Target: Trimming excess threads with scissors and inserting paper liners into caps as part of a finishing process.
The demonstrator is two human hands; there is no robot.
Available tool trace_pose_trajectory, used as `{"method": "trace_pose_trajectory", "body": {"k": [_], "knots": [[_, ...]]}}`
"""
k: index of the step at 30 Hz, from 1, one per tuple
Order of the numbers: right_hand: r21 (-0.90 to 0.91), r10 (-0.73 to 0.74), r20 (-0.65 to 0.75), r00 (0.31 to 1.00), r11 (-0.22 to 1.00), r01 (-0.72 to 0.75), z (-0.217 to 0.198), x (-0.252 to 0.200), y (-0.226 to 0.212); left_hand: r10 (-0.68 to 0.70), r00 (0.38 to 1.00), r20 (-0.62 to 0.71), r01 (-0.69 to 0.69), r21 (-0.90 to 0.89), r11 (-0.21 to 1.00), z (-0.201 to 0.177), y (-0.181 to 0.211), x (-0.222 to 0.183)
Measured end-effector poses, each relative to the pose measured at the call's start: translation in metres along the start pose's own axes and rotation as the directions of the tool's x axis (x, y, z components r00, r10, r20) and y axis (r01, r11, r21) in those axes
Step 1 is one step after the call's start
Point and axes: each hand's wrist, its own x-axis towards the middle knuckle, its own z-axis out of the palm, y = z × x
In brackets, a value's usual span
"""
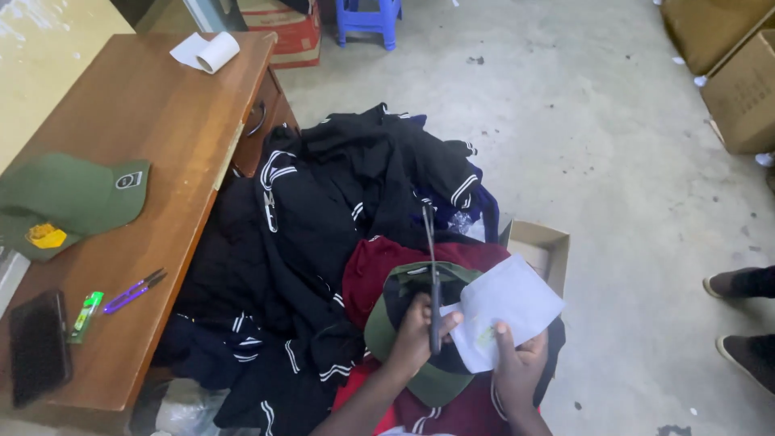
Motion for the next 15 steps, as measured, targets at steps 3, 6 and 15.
{"method": "trace_pose_trajectory", "body": {"k": [3, 6, 15], "knots": [[-0.124, -0.14, -0.01, 0.99, 0.983, 0.137, -0.001, -0.012, -0.001, -0.149, 0.989, 0.016, 0.147, 0.079, 0.986, 0.005, -0.006, -0.005], [-0.283, -0.37, -0.054, 0.928, 0.897, 0.341, -0.003, -0.015, -0.001, 0.021, 1.0, -0.008, -0.022, -0.188, 0.982, 0.009, -0.015, -0.01], [-0.395, -0.033, 0.621, 0.784, 0.85, 0.348, 0.008, -0.021, 0.005, 0.214, 0.977, 0.02, -0.213, 0.218, 0.952, -0.014, 0.055, -0.018]]}}
